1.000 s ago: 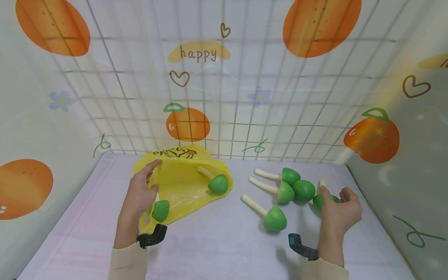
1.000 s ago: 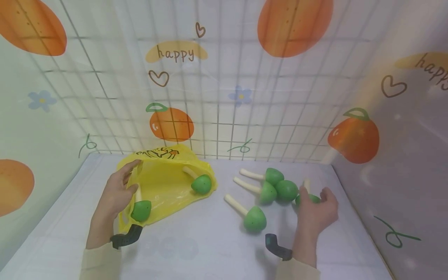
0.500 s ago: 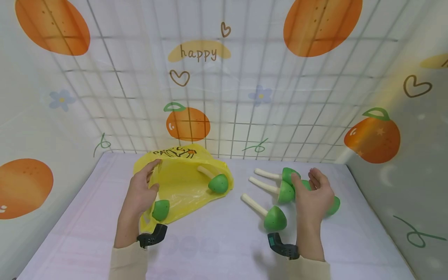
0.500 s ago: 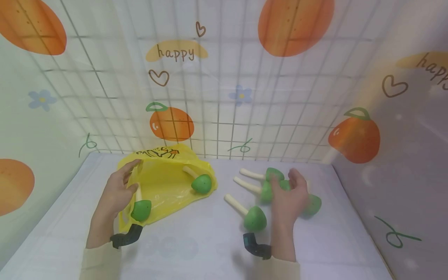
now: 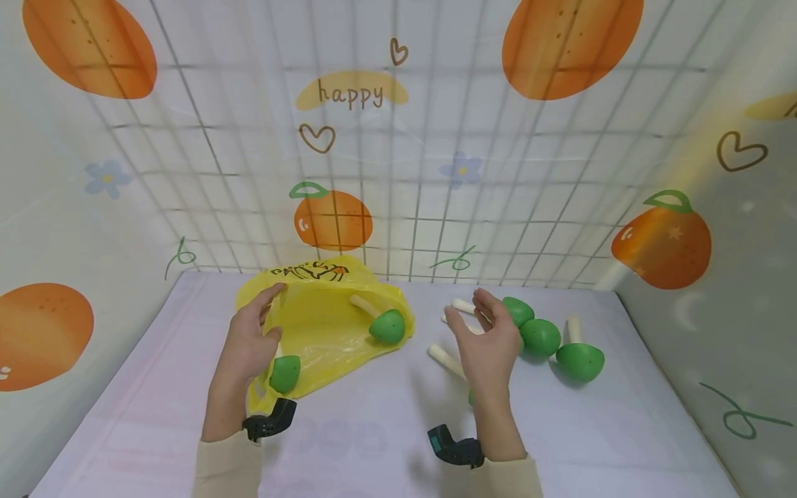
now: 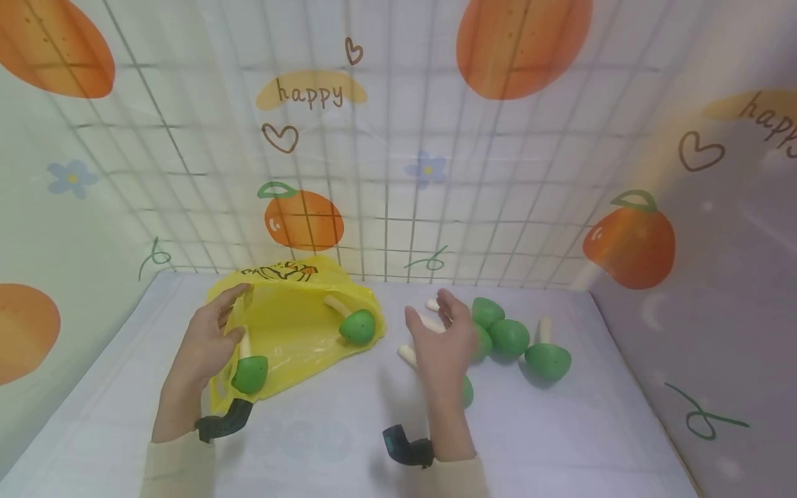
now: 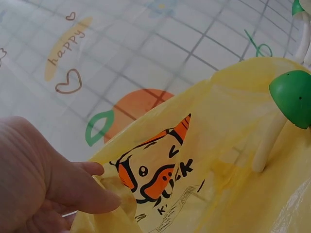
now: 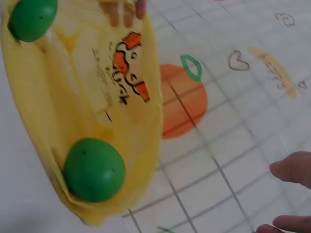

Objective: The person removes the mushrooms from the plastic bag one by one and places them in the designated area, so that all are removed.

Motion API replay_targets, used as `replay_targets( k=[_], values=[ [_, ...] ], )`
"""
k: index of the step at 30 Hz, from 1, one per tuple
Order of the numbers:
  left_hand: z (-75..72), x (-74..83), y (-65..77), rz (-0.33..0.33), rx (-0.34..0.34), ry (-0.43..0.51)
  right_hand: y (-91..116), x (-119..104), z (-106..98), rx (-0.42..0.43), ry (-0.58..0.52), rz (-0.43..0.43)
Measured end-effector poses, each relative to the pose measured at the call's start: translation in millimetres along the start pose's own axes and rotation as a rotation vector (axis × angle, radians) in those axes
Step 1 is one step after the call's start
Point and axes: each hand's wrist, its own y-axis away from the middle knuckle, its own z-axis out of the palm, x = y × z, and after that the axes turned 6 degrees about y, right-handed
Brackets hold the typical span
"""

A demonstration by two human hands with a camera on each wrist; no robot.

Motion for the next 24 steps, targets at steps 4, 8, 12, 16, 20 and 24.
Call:
replay_targets(
  k=[4, 8, 12, 16, 20, 24],
  values=[
    [0.0, -0.3, -0.2, 0.003, 0.002, 0.0, 9.9, 0.5, 19.0, -0.042, 0.013, -0.03],
    [0.6, -1.1, 0.1, -0.008, 0.004, 0.008, 20.0, 3.2, 36.0, -0.088, 0.028, -0.081],
    [0.8, -1.2, 0.2, -0.008, 0.007, 0.007, 26.9, 10.7, 51.8, -0.127, 0.053, -0.11],
    [1.2, -0.5, -0.1, -0.009, 0.009, 0.002, 30.3, 22.3, 64.1, -0.159, 0.099, -0.094],
    [1.3, 1.3, 0.3, -0.011, 0.01, 0.0, 31.8, 32.4, 71.8, -0.183, 0.115, -0.053],
    [0.3, 1.3, 0.3, -0.003, 0.005, 0.002, 32.7, 38.9, 77.8, -0.201, 0.118, -0.042]
  ],
)
